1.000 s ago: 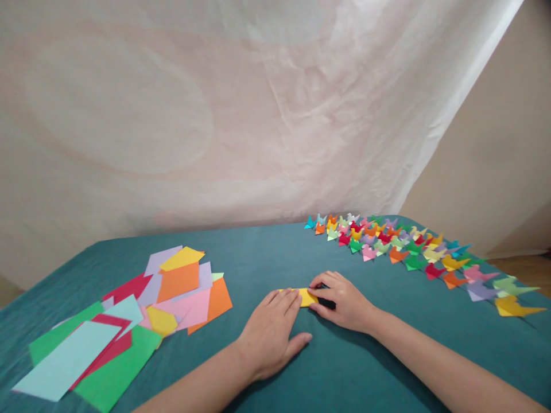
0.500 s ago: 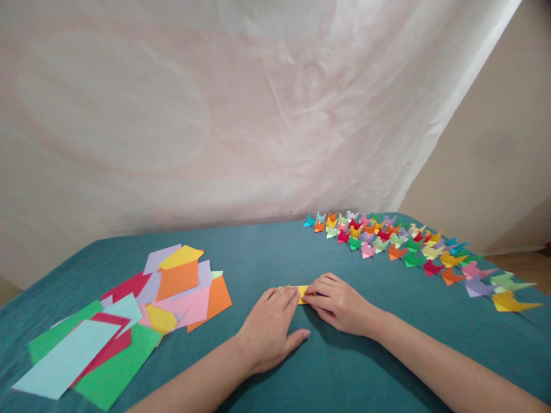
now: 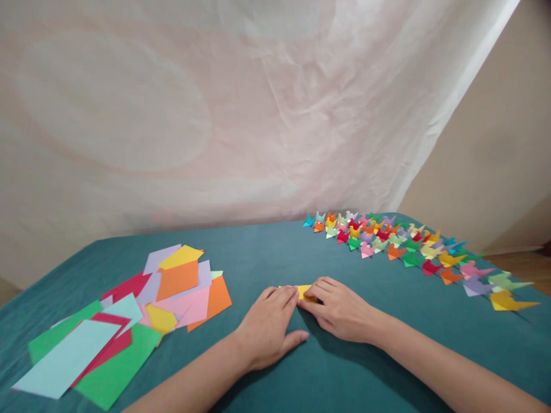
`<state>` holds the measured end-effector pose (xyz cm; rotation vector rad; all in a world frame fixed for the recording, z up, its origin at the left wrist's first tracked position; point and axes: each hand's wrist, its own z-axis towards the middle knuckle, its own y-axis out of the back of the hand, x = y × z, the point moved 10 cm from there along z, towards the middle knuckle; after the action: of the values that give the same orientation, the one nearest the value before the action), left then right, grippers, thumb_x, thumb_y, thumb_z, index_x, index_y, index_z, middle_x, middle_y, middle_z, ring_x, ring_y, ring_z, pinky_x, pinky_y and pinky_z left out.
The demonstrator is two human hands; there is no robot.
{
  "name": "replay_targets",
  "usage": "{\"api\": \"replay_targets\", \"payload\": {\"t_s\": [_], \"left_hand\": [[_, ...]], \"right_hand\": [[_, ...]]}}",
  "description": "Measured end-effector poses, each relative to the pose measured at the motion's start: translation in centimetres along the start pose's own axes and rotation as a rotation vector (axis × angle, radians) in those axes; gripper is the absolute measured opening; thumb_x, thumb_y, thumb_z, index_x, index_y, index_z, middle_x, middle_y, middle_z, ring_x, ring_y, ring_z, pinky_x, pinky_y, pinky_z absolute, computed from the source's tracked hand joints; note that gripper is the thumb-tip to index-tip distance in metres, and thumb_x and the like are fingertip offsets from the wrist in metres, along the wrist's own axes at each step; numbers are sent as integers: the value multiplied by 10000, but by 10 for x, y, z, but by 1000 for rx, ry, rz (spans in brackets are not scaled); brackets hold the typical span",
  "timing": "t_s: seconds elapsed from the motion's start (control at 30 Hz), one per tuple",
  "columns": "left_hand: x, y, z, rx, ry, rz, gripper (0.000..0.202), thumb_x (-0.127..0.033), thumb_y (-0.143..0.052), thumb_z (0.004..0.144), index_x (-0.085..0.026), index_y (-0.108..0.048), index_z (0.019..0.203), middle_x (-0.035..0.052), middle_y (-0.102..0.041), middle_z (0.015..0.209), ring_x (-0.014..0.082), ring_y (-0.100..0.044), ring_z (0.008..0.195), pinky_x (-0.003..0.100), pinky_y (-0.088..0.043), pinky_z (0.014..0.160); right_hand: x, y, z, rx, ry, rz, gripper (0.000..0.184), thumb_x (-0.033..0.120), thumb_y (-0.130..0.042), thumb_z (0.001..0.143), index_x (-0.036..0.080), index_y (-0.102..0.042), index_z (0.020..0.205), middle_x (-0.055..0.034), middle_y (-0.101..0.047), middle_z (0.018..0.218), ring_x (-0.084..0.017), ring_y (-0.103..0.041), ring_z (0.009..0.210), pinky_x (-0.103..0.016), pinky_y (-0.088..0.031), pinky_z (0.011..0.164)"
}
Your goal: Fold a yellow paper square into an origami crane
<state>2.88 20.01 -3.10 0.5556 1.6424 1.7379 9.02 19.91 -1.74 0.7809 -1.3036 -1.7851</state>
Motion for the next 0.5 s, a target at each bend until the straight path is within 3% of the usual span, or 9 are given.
{"api": "replay_targets", "payload": {"t_s": [0.5], "left_hand": [[-4,2,2,42,-25,51,627,-570,-381,880,-127,-393,1324,136,-448,1364,258,-399,1251,414,-240,1044]], "right_hand": [[5,0,-2,133,-51,-170,207,172,-514,878,157,-623,1053,-86,-618,933,-218,-541,882,-370,-387,826]]}}
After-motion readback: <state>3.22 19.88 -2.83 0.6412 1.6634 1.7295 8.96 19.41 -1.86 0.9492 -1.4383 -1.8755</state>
